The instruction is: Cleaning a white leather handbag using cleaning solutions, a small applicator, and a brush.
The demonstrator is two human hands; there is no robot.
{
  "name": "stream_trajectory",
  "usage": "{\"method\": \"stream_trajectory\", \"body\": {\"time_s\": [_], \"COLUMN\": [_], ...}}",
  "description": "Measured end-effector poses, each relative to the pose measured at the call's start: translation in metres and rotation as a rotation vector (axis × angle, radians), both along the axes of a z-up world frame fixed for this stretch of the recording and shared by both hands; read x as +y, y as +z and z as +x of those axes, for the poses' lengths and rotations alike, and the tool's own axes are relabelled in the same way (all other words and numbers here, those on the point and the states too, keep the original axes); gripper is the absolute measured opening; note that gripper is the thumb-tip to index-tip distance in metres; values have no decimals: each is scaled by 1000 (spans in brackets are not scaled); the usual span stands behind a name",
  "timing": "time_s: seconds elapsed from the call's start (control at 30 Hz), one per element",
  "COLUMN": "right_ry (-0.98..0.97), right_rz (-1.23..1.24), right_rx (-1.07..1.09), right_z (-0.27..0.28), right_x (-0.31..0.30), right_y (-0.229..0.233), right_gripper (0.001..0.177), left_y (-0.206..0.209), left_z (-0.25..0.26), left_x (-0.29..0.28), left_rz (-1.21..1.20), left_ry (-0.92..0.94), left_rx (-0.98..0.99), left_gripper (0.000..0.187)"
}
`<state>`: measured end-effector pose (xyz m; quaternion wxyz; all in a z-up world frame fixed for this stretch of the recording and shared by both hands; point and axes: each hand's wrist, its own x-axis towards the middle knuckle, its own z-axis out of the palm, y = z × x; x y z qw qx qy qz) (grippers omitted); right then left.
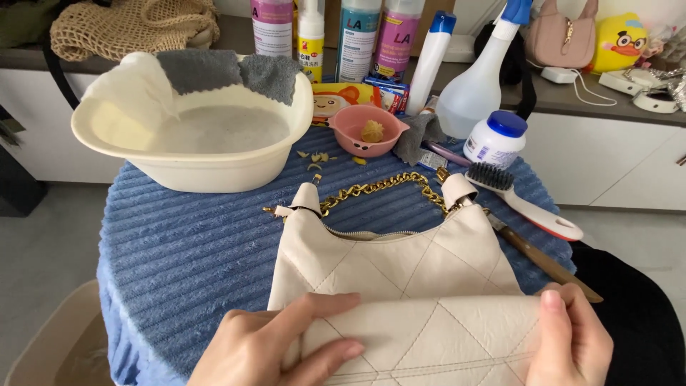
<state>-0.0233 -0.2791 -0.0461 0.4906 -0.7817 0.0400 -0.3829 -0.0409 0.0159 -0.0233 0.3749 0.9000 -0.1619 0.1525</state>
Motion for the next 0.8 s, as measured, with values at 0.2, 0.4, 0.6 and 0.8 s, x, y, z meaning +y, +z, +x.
{"method": "stream_trajectory", "body": {"time_s": [0.2, 0.4, 0.6, 0.8], "right_ry": [27, 52, 44, 43], "right_rz": [31, 70, 24, -15], "right_rx": [-47, -43, -32, -34], "right_z": [3, 4, 2, 3], "right_x": [-2, 1, -4, -9], "right_y": [-3, -2, -4, -8], "right_gripper": [42, 41, 41, 43], "left_y": [5, 27, 43, 35], "left_z": [4, 15, 15, 12], "left_x": [4, 24, 31, 56], "left_rz": [-47, 42, 81, 147], "left_ry": [-97, -418, -532, -416], "left_rx": [-107, -9, 35, 49], "left_gripper": [44, 53, 63, 57]}}
